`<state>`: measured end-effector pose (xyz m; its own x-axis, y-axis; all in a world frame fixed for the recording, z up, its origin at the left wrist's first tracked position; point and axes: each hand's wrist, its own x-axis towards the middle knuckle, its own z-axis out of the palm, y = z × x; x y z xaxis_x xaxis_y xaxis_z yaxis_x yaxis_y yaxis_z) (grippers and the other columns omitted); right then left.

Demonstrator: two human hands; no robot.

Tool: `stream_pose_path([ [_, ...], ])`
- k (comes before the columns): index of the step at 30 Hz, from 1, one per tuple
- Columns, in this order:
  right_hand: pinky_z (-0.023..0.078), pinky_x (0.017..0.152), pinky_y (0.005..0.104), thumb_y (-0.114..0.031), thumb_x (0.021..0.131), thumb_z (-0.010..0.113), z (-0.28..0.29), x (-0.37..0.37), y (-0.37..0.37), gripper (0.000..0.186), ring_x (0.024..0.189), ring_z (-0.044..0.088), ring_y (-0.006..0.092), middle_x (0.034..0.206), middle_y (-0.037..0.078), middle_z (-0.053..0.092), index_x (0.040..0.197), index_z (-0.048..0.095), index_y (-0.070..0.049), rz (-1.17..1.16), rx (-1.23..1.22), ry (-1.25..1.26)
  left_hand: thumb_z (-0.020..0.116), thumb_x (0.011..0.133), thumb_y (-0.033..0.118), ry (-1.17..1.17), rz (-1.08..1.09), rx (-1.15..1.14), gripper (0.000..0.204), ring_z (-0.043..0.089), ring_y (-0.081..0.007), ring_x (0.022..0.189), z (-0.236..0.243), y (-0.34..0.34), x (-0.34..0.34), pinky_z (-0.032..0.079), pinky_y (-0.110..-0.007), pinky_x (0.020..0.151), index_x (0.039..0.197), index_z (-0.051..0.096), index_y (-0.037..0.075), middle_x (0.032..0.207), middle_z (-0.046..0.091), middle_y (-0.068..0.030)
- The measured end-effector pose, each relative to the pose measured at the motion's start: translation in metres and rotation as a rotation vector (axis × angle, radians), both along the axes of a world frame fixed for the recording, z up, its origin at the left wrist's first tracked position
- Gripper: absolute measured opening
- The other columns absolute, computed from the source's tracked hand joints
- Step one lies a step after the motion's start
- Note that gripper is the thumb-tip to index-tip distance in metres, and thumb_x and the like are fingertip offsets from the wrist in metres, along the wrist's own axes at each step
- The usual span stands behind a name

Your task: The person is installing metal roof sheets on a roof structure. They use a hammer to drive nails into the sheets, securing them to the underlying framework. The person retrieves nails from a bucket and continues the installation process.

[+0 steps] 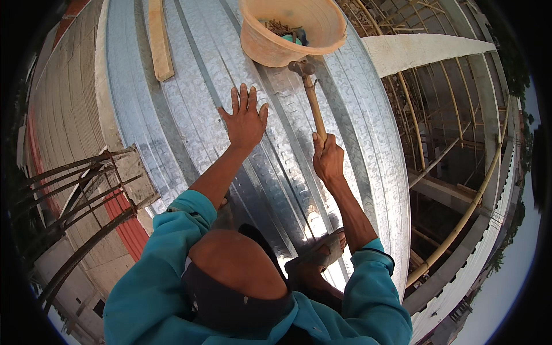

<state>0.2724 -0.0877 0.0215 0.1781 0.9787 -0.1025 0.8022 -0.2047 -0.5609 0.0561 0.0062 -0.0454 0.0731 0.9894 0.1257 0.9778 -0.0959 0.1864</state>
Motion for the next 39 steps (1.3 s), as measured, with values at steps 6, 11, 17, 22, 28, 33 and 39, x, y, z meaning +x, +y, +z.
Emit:
stream_pose_path([
  [6, 0.053, 0.054, 0.0488, -0.036, 0.103, 0.055, -0.051, 0.006, -0.01, 0.04, 0.06, 0.067, 0.041, 0.066, 0.023, 0.065, 0.093, 0.053, 0.003, -0.009, 0.064, -0.001, 0.049, 0.104, 0.044, -0.037, -0.02, -0.005, 0.06, 0.028, -0.0367, 0.153, 0.0, -0.003, 0.012, 0.026, -0.078, 0.106, 0.153, 0.044, 0.01, 0.163, 0.035, -0.0147],
  [11, 0.052, 0.049, 0.0533, -0.037, 0.103, 0.057, -0.024, 0.001, 0.006, 0.041, 0.054, 0.065, 0.0443, 0.063, 0.027, 0.063, 0.093, 0.051, 0.002, 0.083, -0.049, -0.186, 0.048, 0.105, 0.044, -0.013, 0.007, -0.012, 0.059, 0.026, -0.0368, 0.153, 0.0, -0.004, -0.003, 0.025, -0.079, 0.106, 0.153, 0.044, 0.01, 0.164, 0.034, -0.0148],
  [17, 0.051, 0.049, 0.0523, -0.03, 0.103, 0.058, -0.037, -0.005, -0.012, 0.036, 0.057, 0.067, 0.0431, 0.063, 0.024, 0.063, 0.096, 0.051, 0.004, 0.02, 0.066, -0.037, 0.049, 0.104, 0.045, -0.021, -0.018, -0.018, 0.06, 0.026, -0.0371, 0.153, -0.001, -0.005, 0.005, 0.026, -0.079, 0.106, 0.152, 0.045, 0.01, 0.164, 0.034, -0.0144],
  [22, 0.055, 0.056, 0.054, -0.045, 0.104, 0.052, -0.035, 0.01, -0.009, 0.05, 0.059, 0.068, 0.0442, 0.065, 0.027, 0.065, 0.092, 0.054, 0.004, 0.148, -0.216, -0.209, 0.049, 0.104, 0.045, -0.044, -0.016, -0.061, 0.062, 0.021, -0.0364, 0.155, 0.003, 0.003, 0.004, 0.02, -0.078, 0.111, 0.155, 0.04, 0.011, 0.166, 0.029, -0.0144],
  [28, 0.054, 0.062, 0.0526, -0.047, 0.1, 0.058, -0.046, 0.041, -0.031, 0.052, 0.065, 0.067, 0.0453, 0.066, 0.025, 0.066, 0.093, 0.057, 0.005, 0.043, -0.262, 0.016, 0.063, 0.097, 0.02, -0.545, -0.014, 0.022, 0.038, 0.045, -0.0365, 0.141, 0.057, 0.028, -0.019, 0.035, -0.058, 0.112, 0.131, 0.065, 0.006, 0.147, 0.054, -0.0174],
  [33, 0.055, 0.065, 0.0503, -0.05, 0.095, 0.066, -0.07, 0.068, -0.035, 0.053, 0.07, 0.07, 0.0434, 0.07, 0.025, 0.067, 0.096, 0.06, 0.003, -0.1, -0.28, 0.119, 0.07, 0.091, 0.014, -0.769, -0.22, 0.2, 0.025, 0.072, -0.0264, 0.097, 0.18, 0.139, 0.004, 0.056, -0.039, 0.088, 0.112, 0.073, 0.001, 0.107, 0.075, -0.0189],
  [39, 0.054, 0.061, 0.0516, -0.035, 0.093, 0.072, -0.085, 0.065, -0.032, 0.041, 0.068, 0.069, 0.0459, 0.068, 0.028, 0.066, 0.097, 0.059, 0.004, -0.29, -0.13, 0.227, 0.068, 0.088, 0.016, -0.109, -0.485, -0.22, 0.026, 0.073, -0.0318, 0.087, 0.214, 0.248, 0.055, 0.056, -0.042, 0.081, 0.107, 0.075, 0.0, 0.092, 0.075, -0.0203],
])
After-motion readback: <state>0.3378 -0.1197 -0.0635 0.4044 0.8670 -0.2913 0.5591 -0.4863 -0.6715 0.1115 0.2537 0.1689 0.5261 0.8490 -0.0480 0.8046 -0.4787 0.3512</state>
